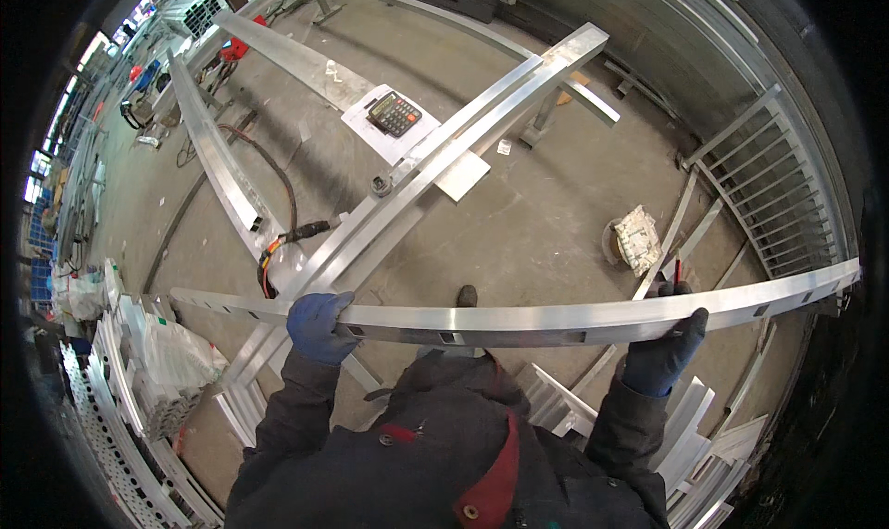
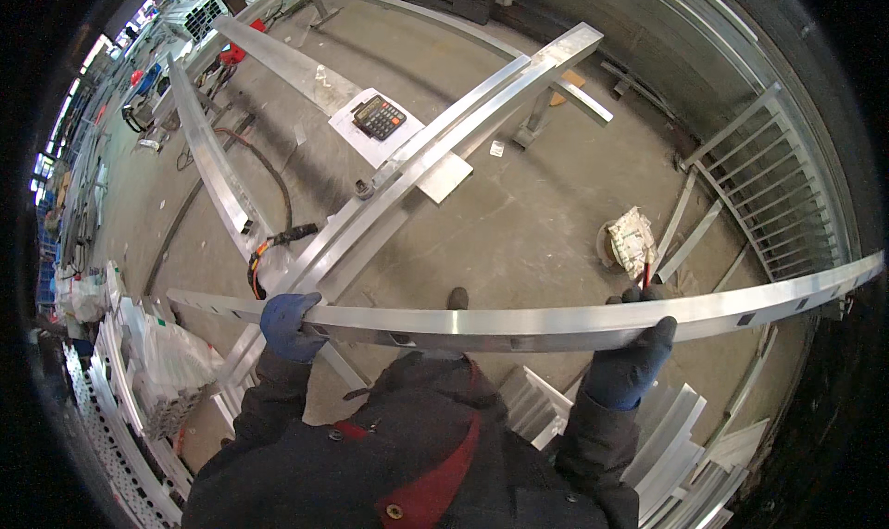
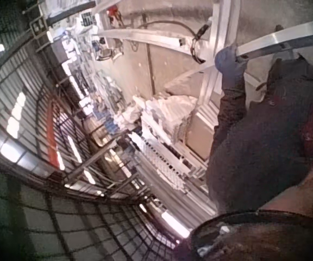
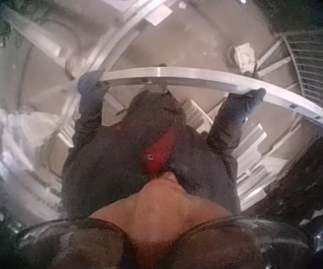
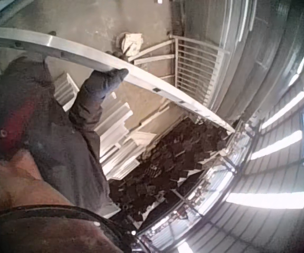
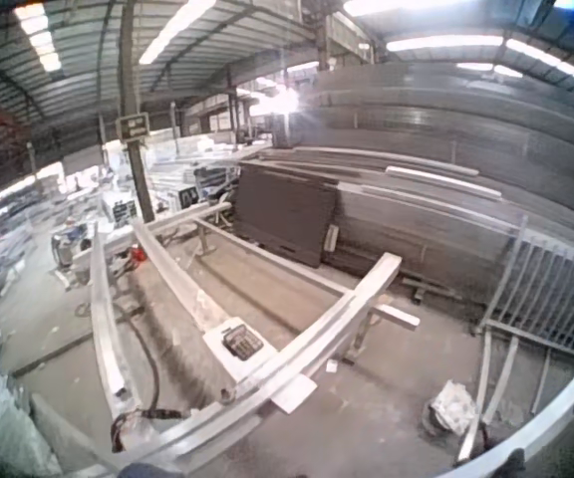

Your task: The person measures a long aluminum frame with a tape measure, then uses a red pencil to mark multiple points along the frame. The person repositions the frame and repeats the marking process on another section.

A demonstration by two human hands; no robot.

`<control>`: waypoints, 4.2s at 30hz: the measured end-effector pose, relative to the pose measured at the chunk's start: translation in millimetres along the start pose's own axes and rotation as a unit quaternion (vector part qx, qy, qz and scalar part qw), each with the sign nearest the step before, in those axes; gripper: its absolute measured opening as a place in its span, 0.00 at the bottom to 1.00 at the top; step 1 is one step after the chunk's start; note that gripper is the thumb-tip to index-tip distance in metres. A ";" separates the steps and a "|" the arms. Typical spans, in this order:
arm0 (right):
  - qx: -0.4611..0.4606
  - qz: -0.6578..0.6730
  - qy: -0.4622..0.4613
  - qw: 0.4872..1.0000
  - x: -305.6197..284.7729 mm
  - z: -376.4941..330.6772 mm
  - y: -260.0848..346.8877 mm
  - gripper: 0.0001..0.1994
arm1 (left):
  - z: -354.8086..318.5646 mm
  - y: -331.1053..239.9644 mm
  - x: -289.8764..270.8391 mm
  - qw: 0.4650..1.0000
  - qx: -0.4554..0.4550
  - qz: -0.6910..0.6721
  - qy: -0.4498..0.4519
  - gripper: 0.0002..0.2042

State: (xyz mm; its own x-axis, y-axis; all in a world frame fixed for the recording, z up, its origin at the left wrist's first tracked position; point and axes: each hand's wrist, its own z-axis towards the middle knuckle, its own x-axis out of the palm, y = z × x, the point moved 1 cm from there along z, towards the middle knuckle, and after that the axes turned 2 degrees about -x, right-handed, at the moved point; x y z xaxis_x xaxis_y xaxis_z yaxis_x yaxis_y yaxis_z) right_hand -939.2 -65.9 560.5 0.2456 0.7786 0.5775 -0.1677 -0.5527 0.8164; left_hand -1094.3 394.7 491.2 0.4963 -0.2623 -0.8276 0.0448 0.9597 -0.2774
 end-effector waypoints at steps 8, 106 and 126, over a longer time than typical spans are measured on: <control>0.010 -0.013 -0.037 0.999 27.8 131.4 -36.5 0.28 | 151.3 39.7 89.4 0.998 0.016 -0.042 0.052 0.25; -0.120 0.079 -0.127 0.981 -207.1 2223.8 110.9 0.23 | 2086.9 -652.5 1472.0 0.991 0.105 0.079 -0.014 0.29; 0.215 0.048 -0.250 0.943 -307.4 2365.2 -32.0 0.29 | 2071.2 -768.7 1653.1 0.935 0.201 -0.024 0.293 0.26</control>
State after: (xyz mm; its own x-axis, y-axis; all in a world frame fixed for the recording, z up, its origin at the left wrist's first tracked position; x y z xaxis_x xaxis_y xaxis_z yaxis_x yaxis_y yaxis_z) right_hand 1248.9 -990.8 344.7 0.6869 0.5403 0.4860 0.1635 -0.7665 0.6211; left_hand 1487.4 -568.3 347.2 -0.0691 -0.2034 -0.9767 0.4347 0.8750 -0.2130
